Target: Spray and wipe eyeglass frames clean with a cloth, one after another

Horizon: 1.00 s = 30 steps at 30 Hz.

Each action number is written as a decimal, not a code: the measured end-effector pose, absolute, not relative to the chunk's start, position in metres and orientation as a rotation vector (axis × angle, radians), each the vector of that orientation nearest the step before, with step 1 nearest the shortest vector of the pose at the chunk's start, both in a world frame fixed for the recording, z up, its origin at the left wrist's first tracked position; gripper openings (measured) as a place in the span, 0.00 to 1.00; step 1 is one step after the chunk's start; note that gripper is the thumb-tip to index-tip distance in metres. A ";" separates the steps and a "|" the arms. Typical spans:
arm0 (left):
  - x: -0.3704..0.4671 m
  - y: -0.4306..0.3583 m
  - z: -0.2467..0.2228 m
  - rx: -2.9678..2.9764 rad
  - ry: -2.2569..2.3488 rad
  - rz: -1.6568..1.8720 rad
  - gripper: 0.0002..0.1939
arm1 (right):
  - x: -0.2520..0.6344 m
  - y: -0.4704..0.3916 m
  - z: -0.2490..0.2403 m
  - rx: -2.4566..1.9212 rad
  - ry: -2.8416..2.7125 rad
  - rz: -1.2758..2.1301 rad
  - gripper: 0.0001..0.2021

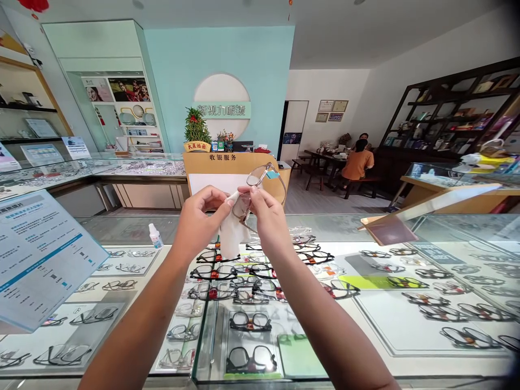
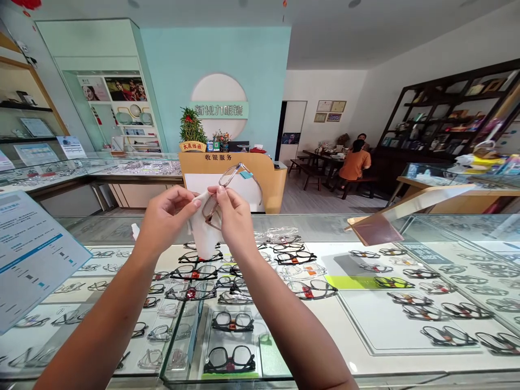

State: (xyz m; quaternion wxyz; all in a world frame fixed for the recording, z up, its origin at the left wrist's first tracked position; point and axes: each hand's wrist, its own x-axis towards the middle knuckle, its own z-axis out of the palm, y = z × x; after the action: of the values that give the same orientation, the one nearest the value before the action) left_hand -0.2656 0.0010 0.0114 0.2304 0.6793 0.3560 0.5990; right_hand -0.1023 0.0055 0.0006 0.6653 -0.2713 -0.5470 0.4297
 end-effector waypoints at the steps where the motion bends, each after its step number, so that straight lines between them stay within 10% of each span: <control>1: -0.265 -0.001 0.012 1.897 0.963 1.645 0.12 | -0.102 0.005 0.001 -0.617 -1.239 0.958 0.20; 30: -0.248 -0.002 0.003 1.720 0.851 1.731 0.15 | -0.104 0.000 0.004 -0.588 -1.313 0.769 0.18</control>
State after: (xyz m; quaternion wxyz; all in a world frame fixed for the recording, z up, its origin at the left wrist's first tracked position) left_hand -0.2485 -0.0017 0.0030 0.2748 0.6400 0.3165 0.6440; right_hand -0.1040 -0.0003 0.0037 0.6856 -0.2624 -0.5860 0.3432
